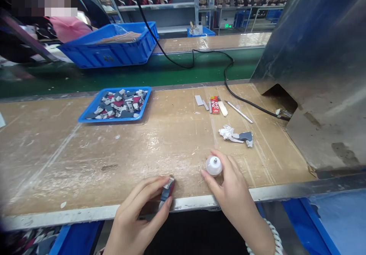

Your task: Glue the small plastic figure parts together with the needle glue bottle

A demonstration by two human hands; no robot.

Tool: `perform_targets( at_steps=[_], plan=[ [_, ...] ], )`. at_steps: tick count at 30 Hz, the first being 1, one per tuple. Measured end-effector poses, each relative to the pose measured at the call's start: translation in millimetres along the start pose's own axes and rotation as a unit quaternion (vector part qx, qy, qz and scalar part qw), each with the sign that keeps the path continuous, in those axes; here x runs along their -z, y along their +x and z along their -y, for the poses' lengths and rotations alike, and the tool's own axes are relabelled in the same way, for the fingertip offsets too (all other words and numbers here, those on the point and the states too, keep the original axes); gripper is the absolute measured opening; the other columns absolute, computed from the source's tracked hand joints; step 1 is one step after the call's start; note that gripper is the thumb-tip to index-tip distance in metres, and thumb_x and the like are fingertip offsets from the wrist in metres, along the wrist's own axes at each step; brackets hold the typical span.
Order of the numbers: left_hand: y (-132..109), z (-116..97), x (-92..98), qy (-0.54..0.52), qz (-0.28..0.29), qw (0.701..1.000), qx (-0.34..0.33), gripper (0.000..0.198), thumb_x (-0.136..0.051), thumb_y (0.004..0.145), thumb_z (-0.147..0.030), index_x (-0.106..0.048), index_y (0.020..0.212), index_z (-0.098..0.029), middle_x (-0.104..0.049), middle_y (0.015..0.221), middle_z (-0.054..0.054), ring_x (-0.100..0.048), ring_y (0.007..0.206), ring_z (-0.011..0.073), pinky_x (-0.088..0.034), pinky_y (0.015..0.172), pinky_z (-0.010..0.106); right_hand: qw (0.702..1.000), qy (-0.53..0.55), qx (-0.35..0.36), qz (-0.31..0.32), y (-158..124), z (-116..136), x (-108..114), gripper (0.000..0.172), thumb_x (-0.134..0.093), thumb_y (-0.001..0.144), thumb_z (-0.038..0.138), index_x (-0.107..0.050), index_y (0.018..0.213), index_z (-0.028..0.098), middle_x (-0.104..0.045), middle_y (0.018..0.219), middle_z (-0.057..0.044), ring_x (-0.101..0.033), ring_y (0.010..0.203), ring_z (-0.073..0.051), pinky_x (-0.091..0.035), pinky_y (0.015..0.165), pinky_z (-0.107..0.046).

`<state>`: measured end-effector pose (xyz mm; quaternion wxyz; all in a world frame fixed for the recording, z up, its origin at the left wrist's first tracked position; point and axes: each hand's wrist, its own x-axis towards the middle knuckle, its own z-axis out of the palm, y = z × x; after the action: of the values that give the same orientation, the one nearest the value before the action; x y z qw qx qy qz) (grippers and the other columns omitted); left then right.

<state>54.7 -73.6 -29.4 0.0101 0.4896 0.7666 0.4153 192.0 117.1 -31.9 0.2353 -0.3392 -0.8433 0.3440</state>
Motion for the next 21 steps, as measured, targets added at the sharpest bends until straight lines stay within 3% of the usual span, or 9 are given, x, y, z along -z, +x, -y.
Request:
perform_targets(
  at_steps=[4, 8, 12, 17, 21],
  plan=[
    [4, 6, 2.2, 0.053, -0.042, 0.997, -0.026, 0.03, -0.058, 0.098, -0.019, -0.061, 0.128, -0.021, -0.073, 0.114, 0.008, -0.073, 0.102, 0.0197, -0.064, 0.089, 0.029, 0.999, 0.032, -0.004, 0.009, 0, -8, -8, 0.042, -0.061, 0.092, 0.05, -0.053, 0.125, 0.025, -0.068, 0.129, -0.008, -0.067, 0.115, -0.027, -0.057, 0.091, -0.041],
    [3, 13, -4.4, 0.111, -0.098, 0.989, -0.016, 0.029, -0.056, 0.1, -0.022, -0.059, 0.129, -0.015, -0.075, 0.111, 0.01, -0.075, 0.095, 0.0205, -0.065, 0.082, 0.029, 0.997, 0.076, 0.013, -0.016, -6, -17, -11, 0.041, -0.069, 0.089, 0.046, -0.047, 0.115, 0.025, -0.074, 0.117, -0.008, -0.072, 0.108, -0.023, -0.06, 0.078, -0.031],
    [1, 15, -12.7, 0.135, -0.138, 0.98, -0.039, 0.021, -0.063, 0.095, -0.011, -0.066, 0.116, -0.015, -0.074, 0.11, 0.008, -0.071, 0.106, 0.0204, -0.06, 0.095, 0.03, 0.991, 0.112, 0.044, -0.057, -15, -24, -12, 0.039, -0.073, 0.087, 0.04, -0.049, 0.114, 0.024, -0.076, 0.111, -0.008, -0.073, 0.106, -0.021, -0.061, 0.075, -0.022],
    [0, 13, -14.8, 0.126, -0.158, 0.977, -0.072, 0.027, -0.068, 0.089, 0.0, -0.069, 0.112, -0.013, -0.075, 0.107, 0.005, -0.069, 0.108, 0.0162, -0.055, 0.099, 0.025, 0.987, 0.118, 0.087, -0.068, -19, -24, -10, 0.035, -0.072, 0.089, 0.032, -0.054, 0.118, 0.023, -0.076, 0.107, -0.007, -0.074, 0.102, -0.018, -0.062, 0.077, -0.017],
    [-2, 9, -13.8, 0.091, -0.142, 0.985, -0.047, 0.027, -0.065, 0.09, 0.001, -0.069, 0.113, -0.012, -0.075, 0.108, 0.006, -0.07, 0.104, 0.015, -0.057, 0.095, 0.024, 0.987, 0.08, 0.117, -0.081, -23, -30, -5, 0.039, -0.073, 0.088, 0.033, -0.056, 0.121, 0.022, -0.076, 0.102, -0.007, -0.075, 0.095, -0.02, -0.063, 0.073, -0.018]
  ],
)
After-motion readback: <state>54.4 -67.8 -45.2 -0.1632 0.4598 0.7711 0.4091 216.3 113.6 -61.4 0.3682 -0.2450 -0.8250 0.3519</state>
